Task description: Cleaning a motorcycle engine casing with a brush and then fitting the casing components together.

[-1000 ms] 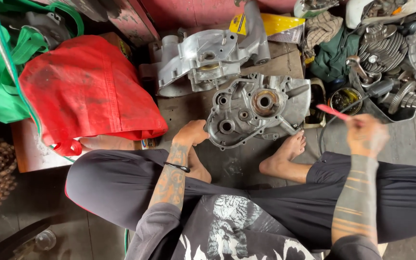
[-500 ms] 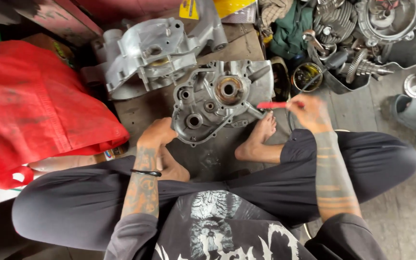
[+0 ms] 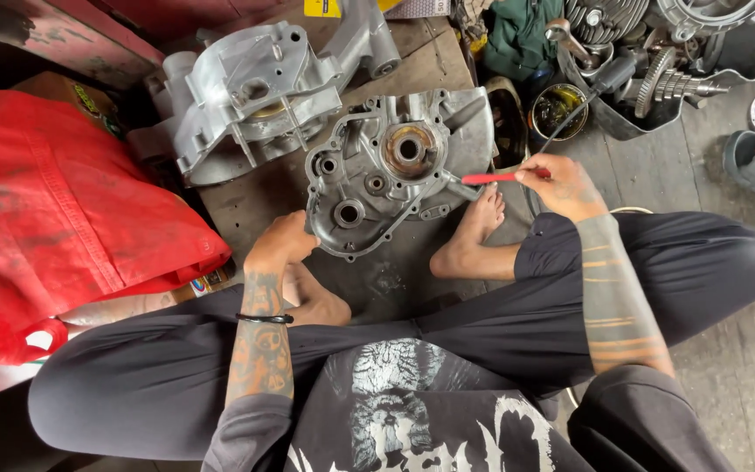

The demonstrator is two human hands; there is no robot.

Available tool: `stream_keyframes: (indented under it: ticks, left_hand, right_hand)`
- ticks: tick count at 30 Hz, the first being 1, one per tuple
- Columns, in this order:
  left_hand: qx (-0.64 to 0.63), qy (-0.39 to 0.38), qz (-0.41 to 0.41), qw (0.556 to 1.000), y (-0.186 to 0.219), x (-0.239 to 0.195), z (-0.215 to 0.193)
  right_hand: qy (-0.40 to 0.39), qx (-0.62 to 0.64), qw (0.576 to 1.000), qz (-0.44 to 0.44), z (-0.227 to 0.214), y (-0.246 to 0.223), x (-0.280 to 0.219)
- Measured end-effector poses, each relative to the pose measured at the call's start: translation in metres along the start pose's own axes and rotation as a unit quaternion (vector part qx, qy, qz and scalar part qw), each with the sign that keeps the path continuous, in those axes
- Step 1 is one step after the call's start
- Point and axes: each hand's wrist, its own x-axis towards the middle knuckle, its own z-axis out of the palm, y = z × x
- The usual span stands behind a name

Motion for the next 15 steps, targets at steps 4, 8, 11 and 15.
stream_keyframes:
  ticks: [4,8,11,15]
  left_hand:
    - [-0.017,0.006,0.002,1.0,0.004,0.0,0.0]
    - [-0.011,-0.002,0.003,1.0,0.002,0.003,0.005]
    - [-0.032,0.005,-0.001,0.999,0.003,0.002,0.003]
    - [-0.014,-0.001,-0.003,1.0,0.006,0.0,-0.001]
  right_hand:
    - [0.122,-0.133,0.983,0.041,0.003,0.025,0.005]
    - [0.005,-0.022,0.997,0.073,0.012,-0.029,-0.01]
    - [0.103,-0.054,0.988,0.099,0.025,0.005,0.009]
    - [0.091,-0.063,0.991,-0.079,0.018,-0.038,0.008]
